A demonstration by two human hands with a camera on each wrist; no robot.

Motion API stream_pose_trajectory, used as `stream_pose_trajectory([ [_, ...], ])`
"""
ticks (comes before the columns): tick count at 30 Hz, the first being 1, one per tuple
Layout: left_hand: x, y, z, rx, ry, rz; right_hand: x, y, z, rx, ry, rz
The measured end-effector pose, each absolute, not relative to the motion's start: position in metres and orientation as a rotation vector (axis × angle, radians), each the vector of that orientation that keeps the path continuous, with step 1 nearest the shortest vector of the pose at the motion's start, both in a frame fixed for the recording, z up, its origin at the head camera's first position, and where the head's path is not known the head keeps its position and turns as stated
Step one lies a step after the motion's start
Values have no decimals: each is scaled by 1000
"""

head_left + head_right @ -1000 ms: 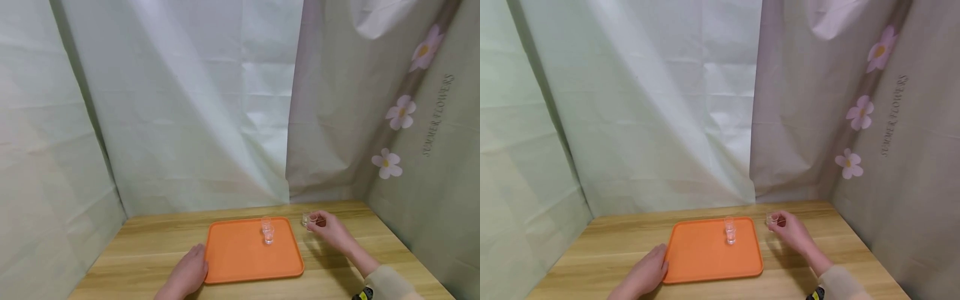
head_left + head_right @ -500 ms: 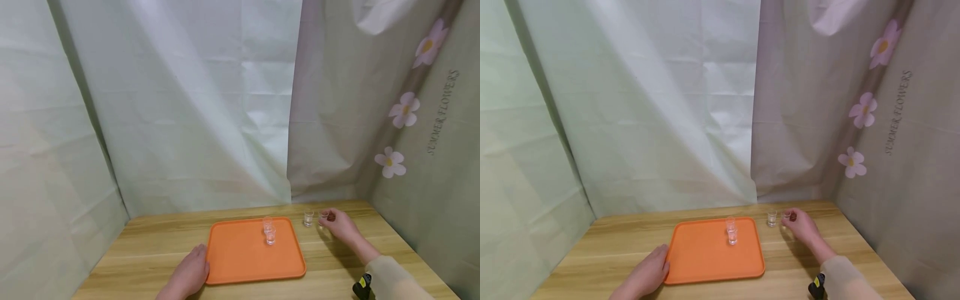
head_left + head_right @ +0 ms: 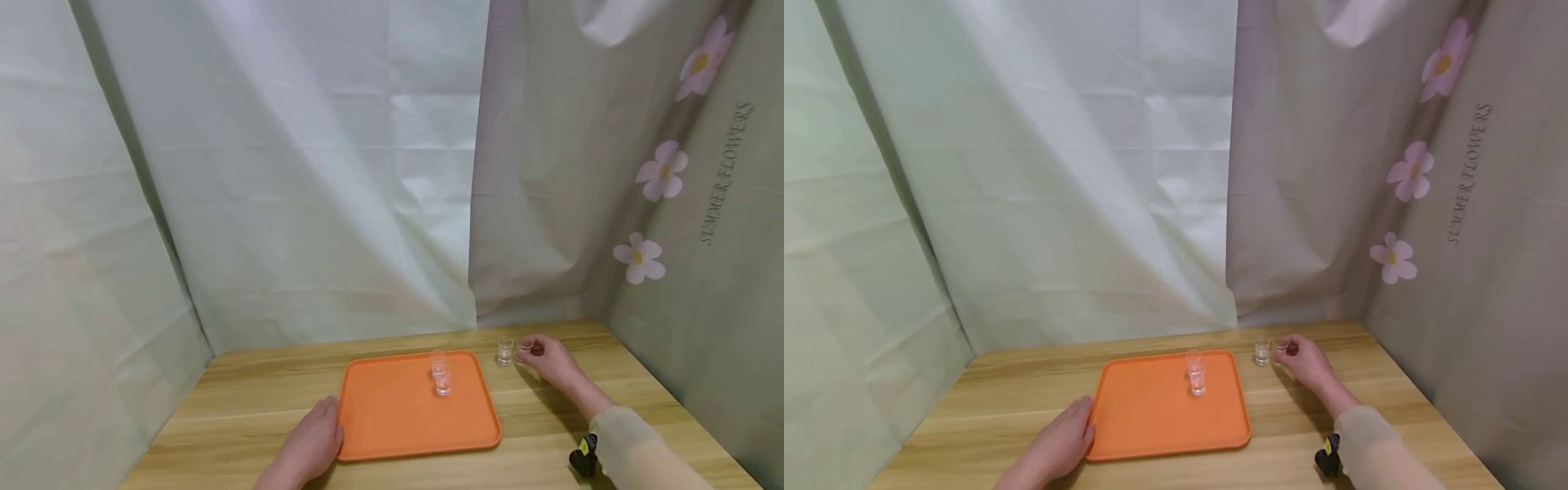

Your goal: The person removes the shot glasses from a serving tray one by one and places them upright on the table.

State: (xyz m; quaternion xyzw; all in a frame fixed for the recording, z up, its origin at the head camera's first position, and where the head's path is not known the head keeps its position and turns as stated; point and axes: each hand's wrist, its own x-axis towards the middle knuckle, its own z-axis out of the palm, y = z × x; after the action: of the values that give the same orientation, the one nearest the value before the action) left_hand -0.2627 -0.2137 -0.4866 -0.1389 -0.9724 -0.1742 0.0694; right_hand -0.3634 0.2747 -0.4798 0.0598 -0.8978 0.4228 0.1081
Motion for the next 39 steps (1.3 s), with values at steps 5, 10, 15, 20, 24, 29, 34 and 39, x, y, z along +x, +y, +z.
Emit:
stream_pose_trajectory([
  [5,-262,-217,-488,-430,-2888,-518,-370,274,-484,224,-2639,1242],
  [10,-262,-219,-487,-424,-2900,-519,-374,273,-485,240,-2625,1267],
  [15,-263,-217,-486,-433,-2898,-516,-370,272,-479,243,-2632,1302],
  [20,-263,-215,-488,-439,-2899,-512,-367,272,-479,218,-2651,1327],
  [24,-264,-214,-488,-441,-2900,-505,-366,271,-479,209,-2648,1345],
  [29,-263,-212,-485,-437,-2912,-517,-360,270,-472,186,-2682,1309],
  [34,-264,-212,-483,-413,-2932,-529,-353,264,-467,167,-2728,1237],
  [39,-262,-211,-485,-410,-2933,-534,-341,254,-459,165,-2724,1177],
])
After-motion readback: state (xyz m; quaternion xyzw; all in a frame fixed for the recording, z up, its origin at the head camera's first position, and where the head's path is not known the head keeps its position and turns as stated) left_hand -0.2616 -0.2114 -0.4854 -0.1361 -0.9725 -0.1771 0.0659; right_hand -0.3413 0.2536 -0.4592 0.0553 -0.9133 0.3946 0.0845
